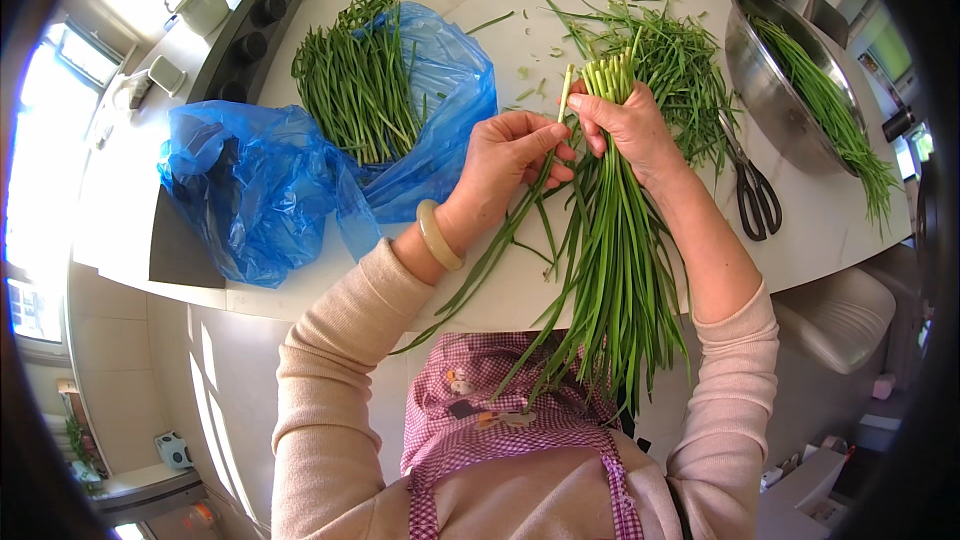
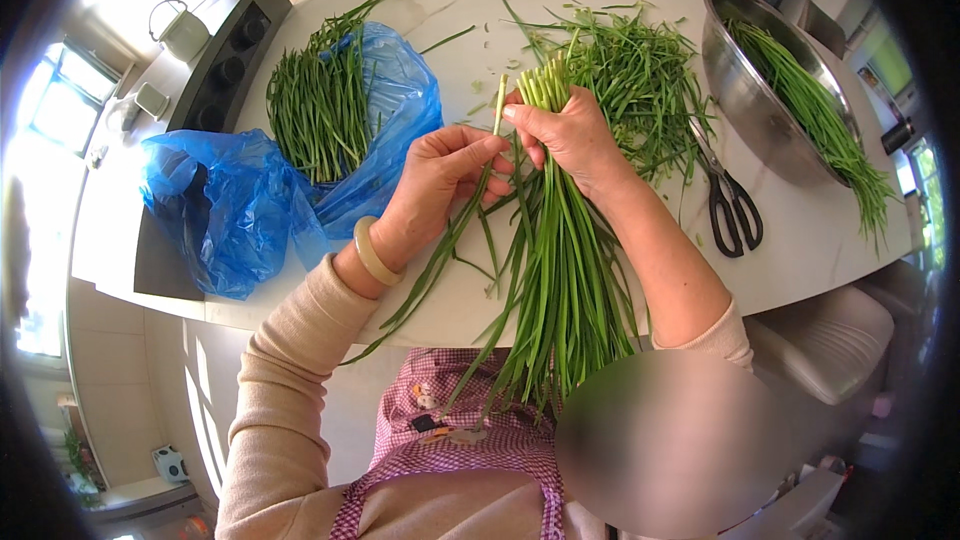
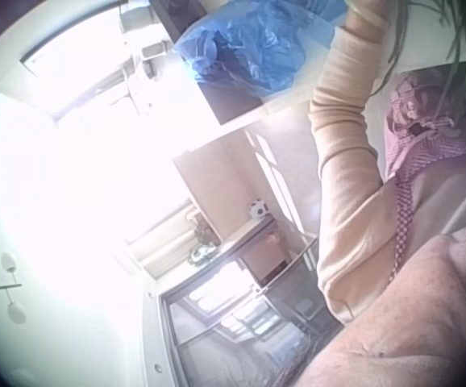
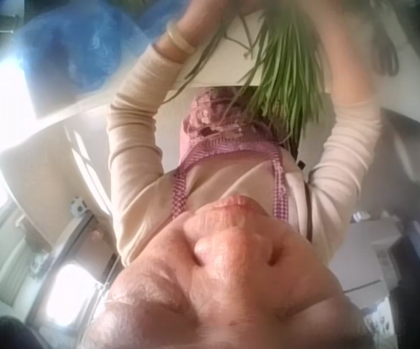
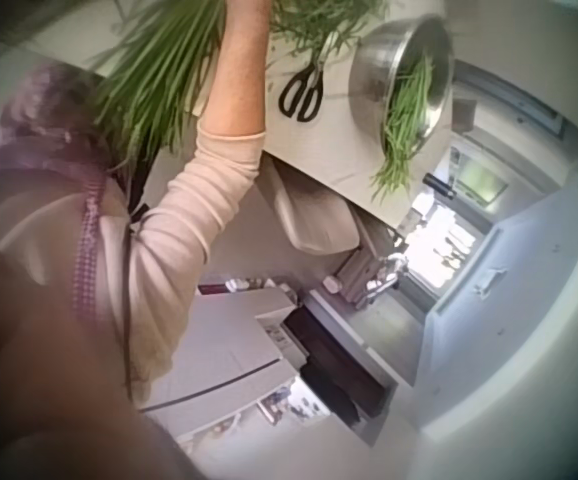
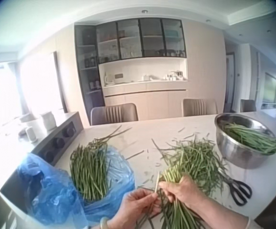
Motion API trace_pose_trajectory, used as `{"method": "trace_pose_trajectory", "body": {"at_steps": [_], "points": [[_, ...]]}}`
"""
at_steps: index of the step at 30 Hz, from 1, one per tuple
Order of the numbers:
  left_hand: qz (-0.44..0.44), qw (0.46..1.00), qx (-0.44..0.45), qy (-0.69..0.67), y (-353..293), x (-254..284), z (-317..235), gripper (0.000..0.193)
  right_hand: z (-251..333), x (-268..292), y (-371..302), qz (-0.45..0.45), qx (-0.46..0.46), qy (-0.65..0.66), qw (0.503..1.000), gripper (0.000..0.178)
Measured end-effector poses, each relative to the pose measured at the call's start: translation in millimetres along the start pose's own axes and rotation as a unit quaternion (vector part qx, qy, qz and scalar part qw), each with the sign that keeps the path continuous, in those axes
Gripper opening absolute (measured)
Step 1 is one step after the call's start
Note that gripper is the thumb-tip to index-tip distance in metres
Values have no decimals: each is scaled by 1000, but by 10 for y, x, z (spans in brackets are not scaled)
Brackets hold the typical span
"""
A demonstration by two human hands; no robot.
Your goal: The person trims the ends of green chives by hand, aligning them into bundles and placing the trimmed pieces into a metal bowl. She also uses scissors to cut the chives and transfers some into a blue plastic bag.
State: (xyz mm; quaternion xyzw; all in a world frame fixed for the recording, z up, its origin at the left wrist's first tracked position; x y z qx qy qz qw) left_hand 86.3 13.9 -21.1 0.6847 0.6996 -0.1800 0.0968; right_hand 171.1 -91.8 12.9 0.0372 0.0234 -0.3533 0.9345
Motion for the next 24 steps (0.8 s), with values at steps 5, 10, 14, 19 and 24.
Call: {"method": "trace_pose_trajectory", "body": {"at_steps": [5,10,14,19,24], "points": [[10,1000,13,-6,-16,-30,3,16,-18,3,7,-1,9,16,1000,8],[22,999,18,-30,-21,-35,9,18,-62,88,30,-21,12,7,1000,11],[39,998,22,-50,-12,-28,36,20,-52,170,30,-66,11,7,998,11],[58,995,30,-71,-4,-41,56,20,44,396,7,-148,37,10,988,9],[73,993,31,-89,-6,-42,55,23,125,424,-18,-162,9,-23,987,17]]}}
Point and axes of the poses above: each hand's wrist, its own y-axis towards the middle knuckle, its own x-axis out of the back of the hand, z = x × y, the point moved 8 cm from there along y, towards the middle knuckle, and after that the axes turned 8 degrees about z, right-handed, at the moved point
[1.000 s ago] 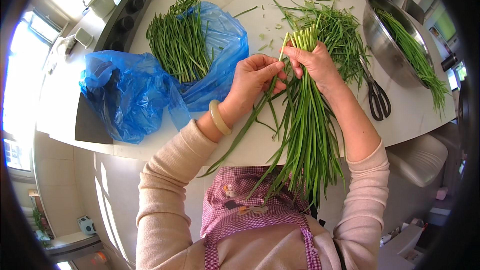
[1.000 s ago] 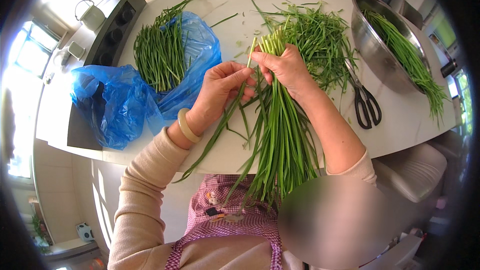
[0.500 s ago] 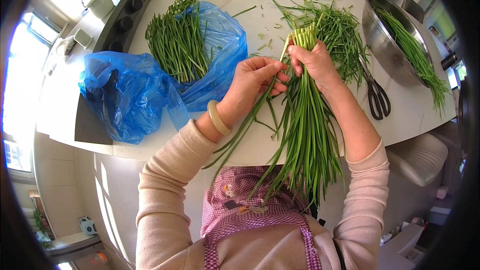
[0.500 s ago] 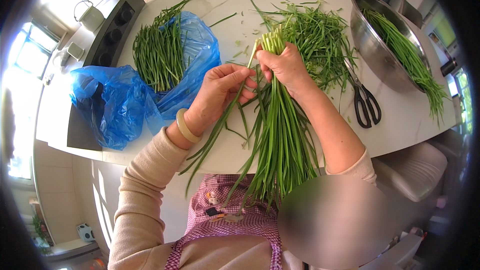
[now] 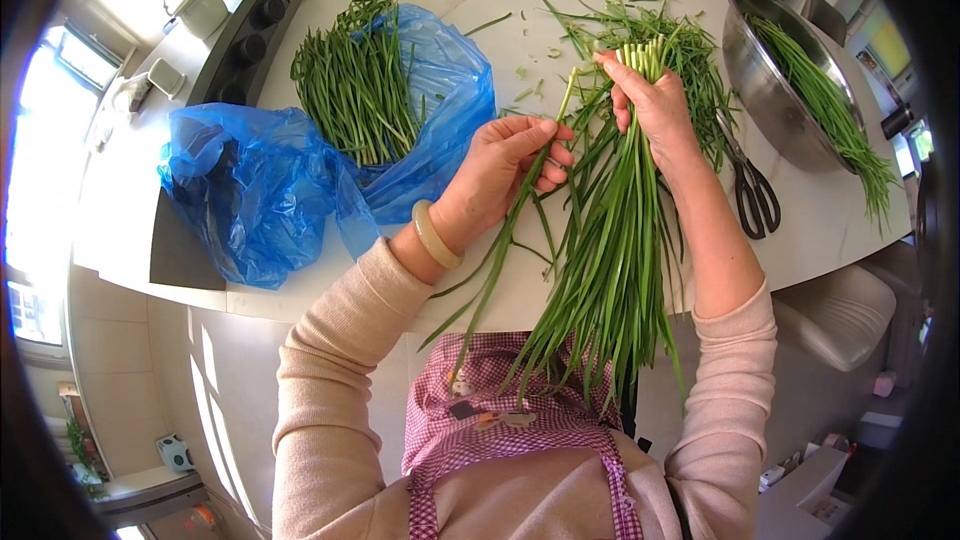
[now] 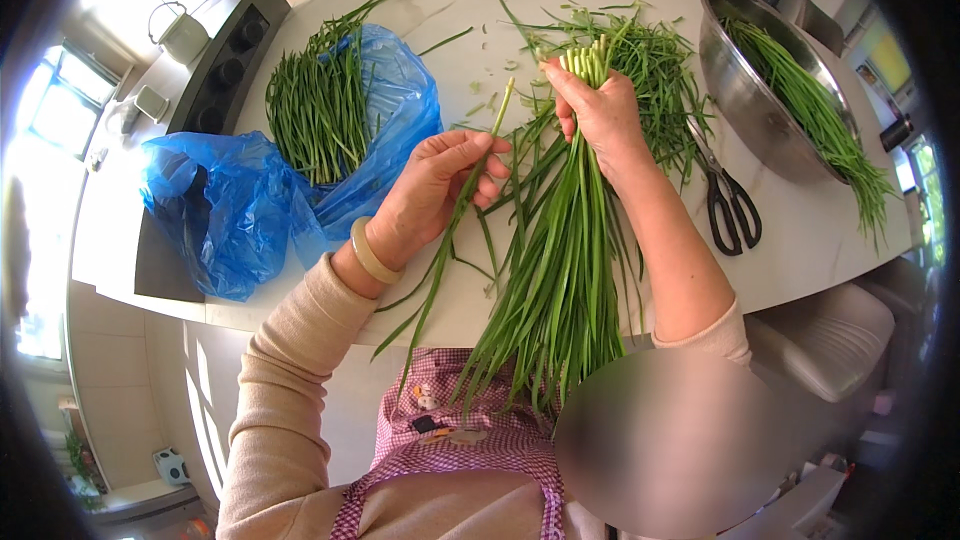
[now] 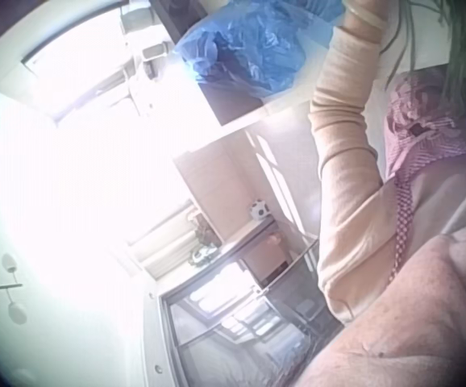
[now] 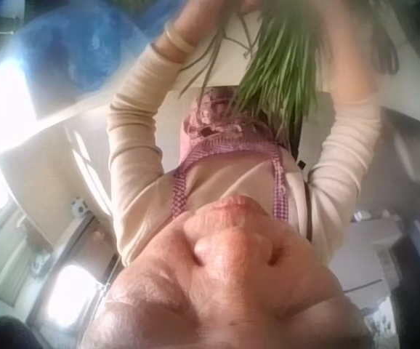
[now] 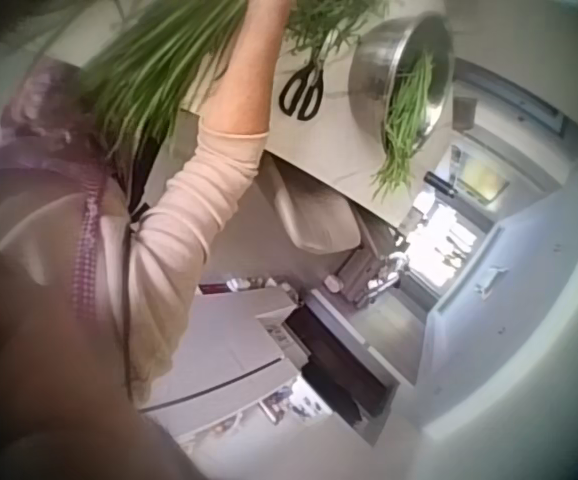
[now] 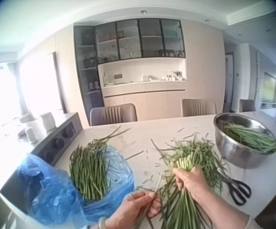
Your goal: The person trims the ends of green chives by hand, aligning them into bundles and placing the trimmed pieces into a metal bowl. She also uses scissors to cut the chives and transfers some into a blue plastic bag.
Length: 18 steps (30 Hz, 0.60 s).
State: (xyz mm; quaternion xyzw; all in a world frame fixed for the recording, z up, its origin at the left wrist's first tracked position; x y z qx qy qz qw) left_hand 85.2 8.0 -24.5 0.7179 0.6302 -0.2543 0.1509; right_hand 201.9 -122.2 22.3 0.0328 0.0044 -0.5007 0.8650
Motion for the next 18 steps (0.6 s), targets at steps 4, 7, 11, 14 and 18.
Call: {"method": "trace_pose_trajectory", "body": {"at_steps": [4,7,11,14,18], "points": [[5,1000,5,-5,-1,-26,-20,26,-1,26,-14,3,-27,-34,999,20],[10,1000,3,-8,13,-19,-9,26,-28,5,-4,8,8,-31,999,22],[4,1000,-8,2,17,6,-10,26,-24,-160,-33,75,-23,-15,997,25],[1,1000,-19,11,18,-9,-23,23,-44,-254,-63,127,-42,-2,991,30],[-3,999,-28,19,32,-3,-10,19,-55,-380,-113,160,-37,21,986,22]]}}
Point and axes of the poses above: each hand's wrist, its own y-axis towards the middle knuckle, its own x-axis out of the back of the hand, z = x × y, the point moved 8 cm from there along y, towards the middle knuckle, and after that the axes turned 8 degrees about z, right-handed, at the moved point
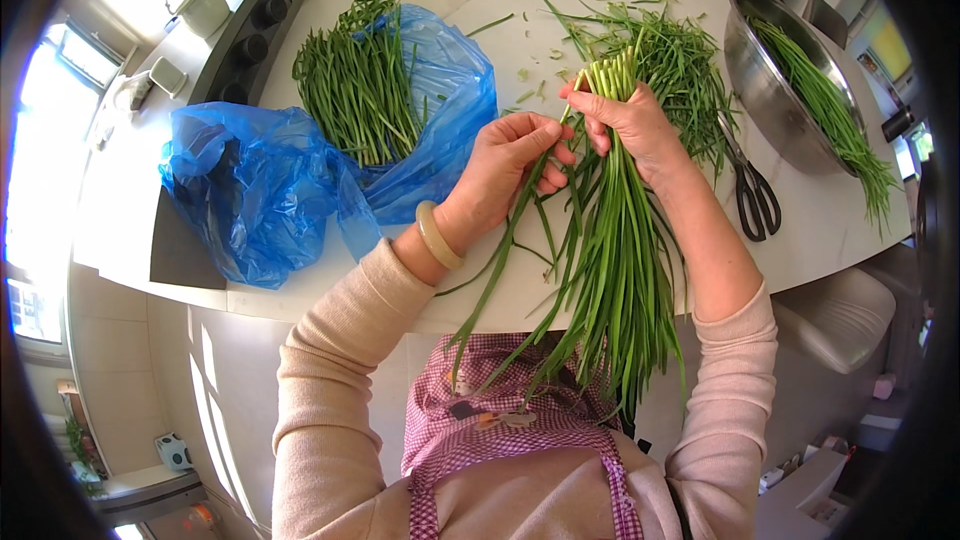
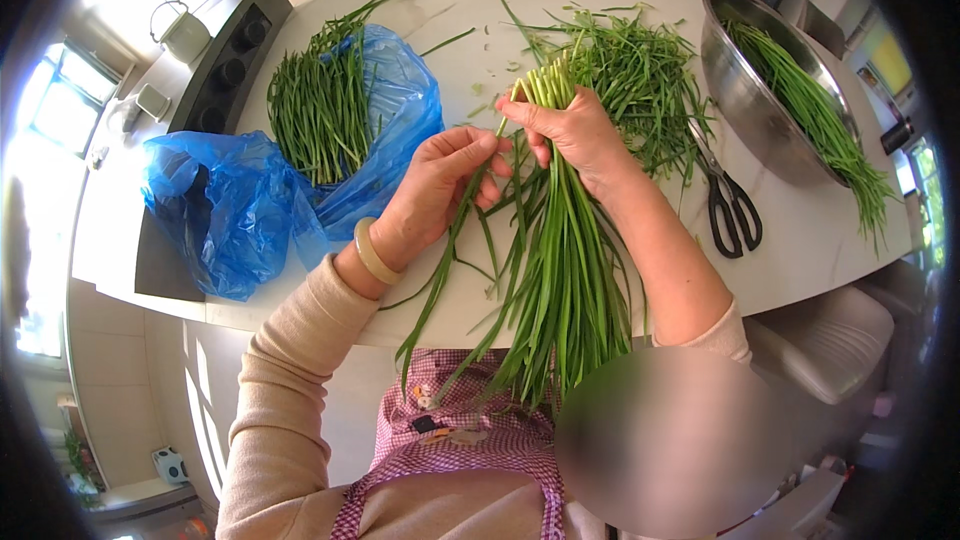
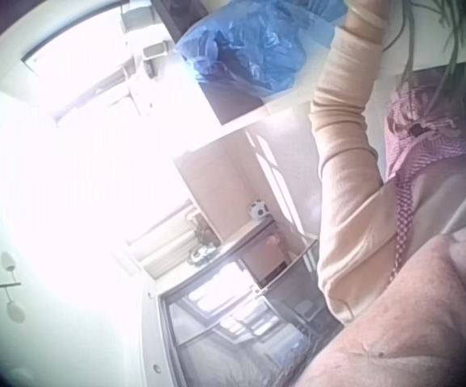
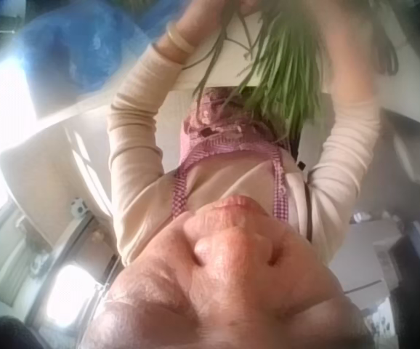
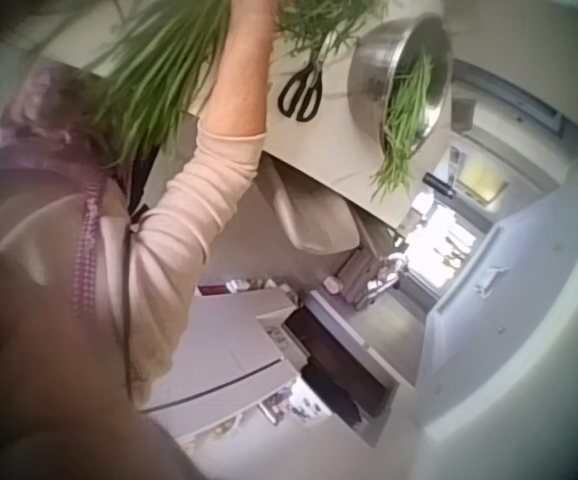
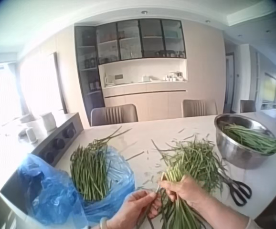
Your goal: The person trims the ends of green chives by hand, aligning them into bundles and placing the trimmed pieces into a metal bowl. She also uses scissors to cut the chives and transfers some into a blue plastic bag.
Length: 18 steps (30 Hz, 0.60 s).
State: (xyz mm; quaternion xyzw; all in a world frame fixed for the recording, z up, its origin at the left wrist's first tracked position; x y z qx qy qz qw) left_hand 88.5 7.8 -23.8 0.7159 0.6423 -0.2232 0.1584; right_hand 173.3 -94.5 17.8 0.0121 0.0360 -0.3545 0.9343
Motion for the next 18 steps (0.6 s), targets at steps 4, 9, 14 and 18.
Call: {"method": "trace_pose_trajectory", "body": {"at_steps": [4,9,14,18], "points": [[-9,999,-10,30,10,8,-32,19,-19,51,-8,-52,14,36,998,17],[-30,998,-6,60,3,35,-36,17,-131,379,6,-166,54,115,978,16],[-45,998,-26,47,-16,44,-62,15,-15,425,13,-138,35,94,985,36],[-61,996,-39,57,-29,67,-93,15,-38,52,31,-44,22,36,998,24]]}}
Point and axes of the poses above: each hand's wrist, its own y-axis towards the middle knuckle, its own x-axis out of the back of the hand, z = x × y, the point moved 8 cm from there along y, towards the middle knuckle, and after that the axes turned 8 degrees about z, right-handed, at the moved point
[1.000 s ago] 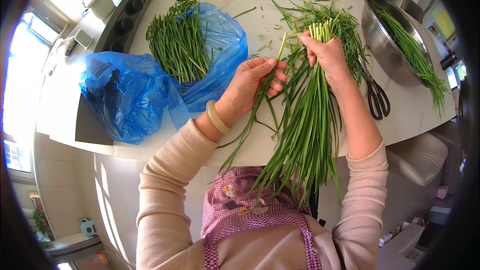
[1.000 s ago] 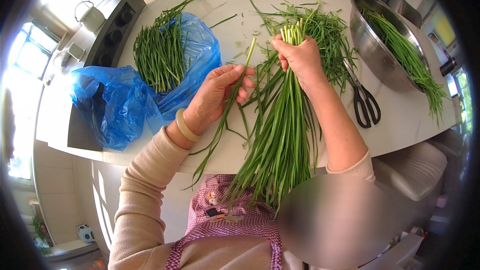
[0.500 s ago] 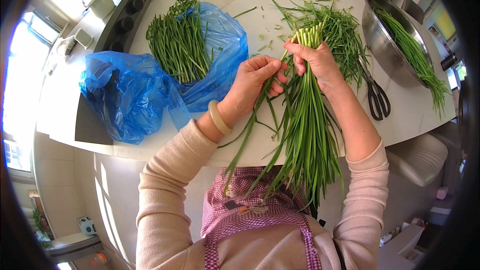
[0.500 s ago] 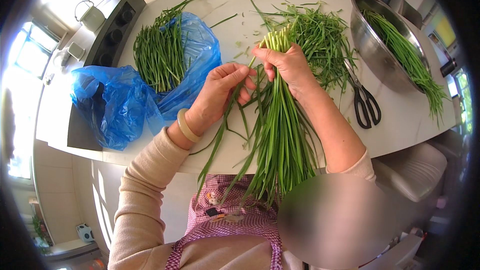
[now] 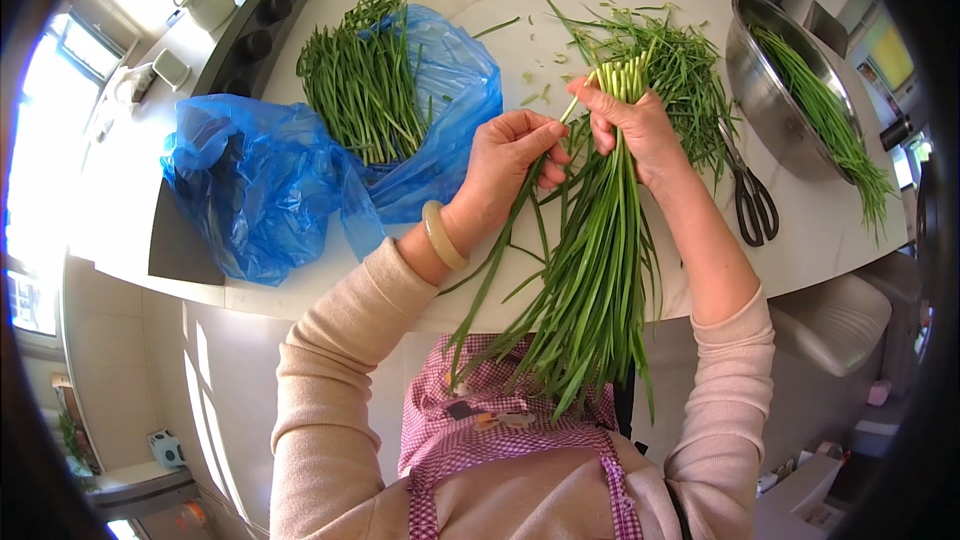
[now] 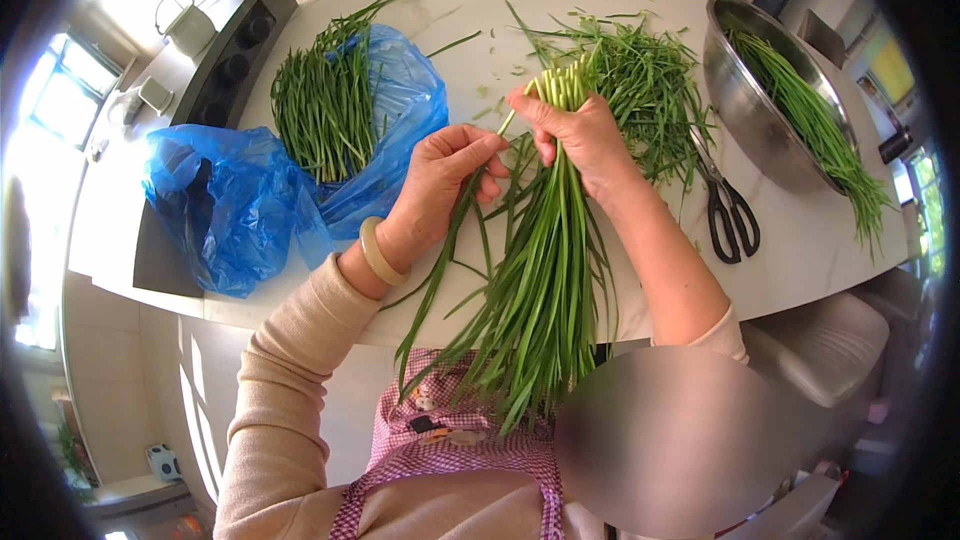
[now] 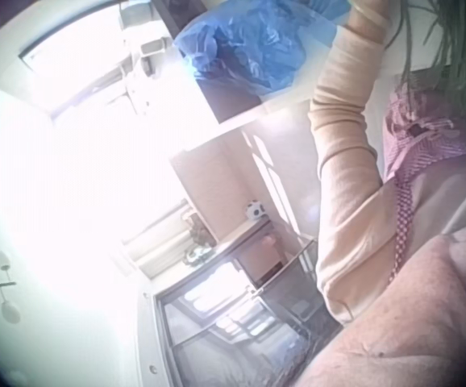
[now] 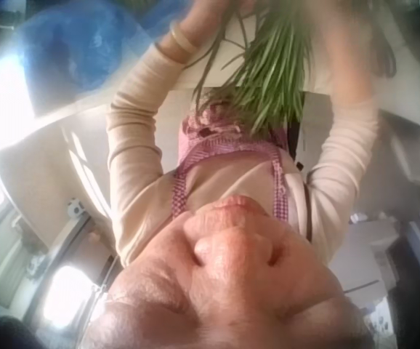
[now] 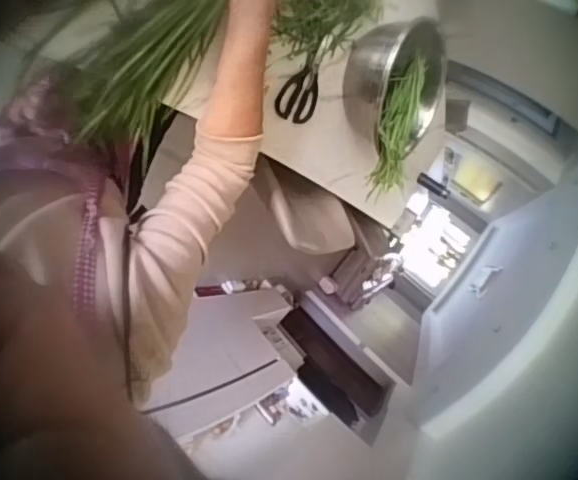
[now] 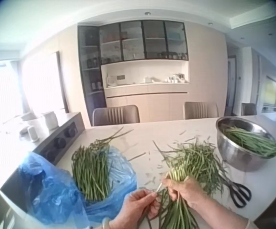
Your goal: The person trims the ends of green chives by hand, aligning them into bundles and placing the trimmed pieces into a metal bowl. She also uses scissors to cut the chives and transfers some into a blue plastic bag.
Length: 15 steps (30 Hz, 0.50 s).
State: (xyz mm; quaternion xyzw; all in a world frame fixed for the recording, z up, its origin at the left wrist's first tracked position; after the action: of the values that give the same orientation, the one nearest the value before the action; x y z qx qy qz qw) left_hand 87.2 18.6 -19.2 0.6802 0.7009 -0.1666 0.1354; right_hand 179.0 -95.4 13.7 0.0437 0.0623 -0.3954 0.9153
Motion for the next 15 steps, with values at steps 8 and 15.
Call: {"method": "trace_pose_trajectory", "body": {"at_steps": [8,15], "points": [[-13,998,-31,59,13,7,-33,14,140,615,13,-173,53,43,982,22],[-36,996,-42,70,12,33,-50,14,25,17,-19,-30,18,-18,999,14]]}}
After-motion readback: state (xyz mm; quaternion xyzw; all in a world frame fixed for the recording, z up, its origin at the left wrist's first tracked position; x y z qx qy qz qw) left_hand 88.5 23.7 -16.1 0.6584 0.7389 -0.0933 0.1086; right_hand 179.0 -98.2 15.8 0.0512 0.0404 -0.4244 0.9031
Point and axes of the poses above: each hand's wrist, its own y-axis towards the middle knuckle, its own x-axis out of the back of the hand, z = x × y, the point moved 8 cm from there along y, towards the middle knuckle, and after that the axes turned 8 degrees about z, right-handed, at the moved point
